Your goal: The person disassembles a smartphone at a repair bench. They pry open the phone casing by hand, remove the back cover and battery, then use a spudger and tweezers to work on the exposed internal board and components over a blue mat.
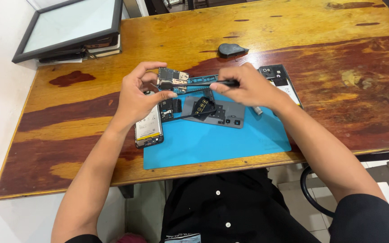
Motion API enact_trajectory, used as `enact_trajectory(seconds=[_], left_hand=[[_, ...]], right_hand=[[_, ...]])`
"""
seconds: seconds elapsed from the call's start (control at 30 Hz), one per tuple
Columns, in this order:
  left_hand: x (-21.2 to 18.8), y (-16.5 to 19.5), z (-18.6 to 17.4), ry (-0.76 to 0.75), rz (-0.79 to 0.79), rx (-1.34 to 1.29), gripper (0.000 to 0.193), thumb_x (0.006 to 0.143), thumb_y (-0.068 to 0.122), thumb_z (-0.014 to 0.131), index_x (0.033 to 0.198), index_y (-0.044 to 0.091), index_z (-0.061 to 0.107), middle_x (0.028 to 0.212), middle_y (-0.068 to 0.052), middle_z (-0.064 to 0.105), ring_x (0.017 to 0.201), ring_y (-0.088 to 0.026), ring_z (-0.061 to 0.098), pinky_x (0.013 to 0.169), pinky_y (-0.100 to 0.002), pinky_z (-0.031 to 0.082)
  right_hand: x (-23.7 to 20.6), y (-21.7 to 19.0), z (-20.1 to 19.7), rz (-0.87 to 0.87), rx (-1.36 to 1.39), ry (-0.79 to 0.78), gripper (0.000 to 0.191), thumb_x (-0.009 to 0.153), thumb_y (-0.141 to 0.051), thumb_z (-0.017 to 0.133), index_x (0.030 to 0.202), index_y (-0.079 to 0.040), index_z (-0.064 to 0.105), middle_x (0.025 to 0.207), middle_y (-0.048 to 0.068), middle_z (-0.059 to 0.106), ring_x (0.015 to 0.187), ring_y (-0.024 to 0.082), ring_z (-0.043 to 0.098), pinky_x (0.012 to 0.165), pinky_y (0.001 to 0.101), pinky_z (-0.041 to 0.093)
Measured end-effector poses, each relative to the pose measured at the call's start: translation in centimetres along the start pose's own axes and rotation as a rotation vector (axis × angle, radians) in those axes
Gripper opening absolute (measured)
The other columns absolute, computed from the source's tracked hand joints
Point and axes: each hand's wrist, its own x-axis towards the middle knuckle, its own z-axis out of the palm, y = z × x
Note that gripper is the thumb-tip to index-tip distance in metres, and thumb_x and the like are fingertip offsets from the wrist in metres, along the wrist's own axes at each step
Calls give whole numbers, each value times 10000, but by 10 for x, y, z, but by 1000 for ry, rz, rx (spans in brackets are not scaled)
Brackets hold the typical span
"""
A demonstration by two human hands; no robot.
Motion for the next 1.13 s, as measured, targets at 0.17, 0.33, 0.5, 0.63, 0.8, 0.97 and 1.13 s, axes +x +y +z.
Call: enact_trajectory(seconds=[0.17,0.33,0.5,0.63,0.8,0.97,1.13], left_hand=[[1,1,-3,17,-2,-9,615,827,154,908,1338,49,583,1002,-60,785,897,-79,714,756,-224,539],[1,2,-1,-7,52,41,617,824,158,911,1333,48,579,1028,-66,794,922,-84,722,758,-227,538],[2,5,-2,-17,36,60,608,824,163,911,1322,50,581,1026,-66,801,894,-89,716,744,-227,518],[2,8,-3,2,46,79,600,827,153,915,1319,45,589,1005,-67,794,927,-95,721,741,-232,514],[3,12,1,-11,43,93,590,817,161,914,1296,48,589,1026,-59,797,912,-88,720,723,-228,537],[4,7,-3,-8,42,131,602,802,166,921,1302,49,607,1004,-64,797,908,-86,720,727,-231,526],[-65,-11,42,-5,43,108,602,807,180,922,1307,60,608,1031,-57,796,901,-84,714,753,-233,554]], right_hand=[[4,3,-8,-53,-15,-18,366,1009,-282,698,741,-51,607,557,4,490,517,86,397,465,300,317],[3,1,-9,-14,-48,46,367,1003,-300,689,747,-49,607,536,3,505,494,85,403,461,304,322],[-1,-7,0,-14,-44,-17,372,1001,-303,702,752,-42,610,526,28,474,494,92,394,460,309,316],[3,-3,-7,7,-70,-5,380,987,-301,711,726,-44,609,520,22,489,483,100,393,451,321,312],[1,-3,-6,-9,-46,40,371,993,-283,708,729,-50,593,532,17,496,489,95,401,450,313,321],[0,-1,-3,21,-79,-20,398,975,-282,726,697,-42,573,492,48,457,460,110,383,448,331,294],[2,6,-8,-23,-96,37,401,986,-296,724,709,-51,566,519,25,467,490,109,389,449,321,326]])
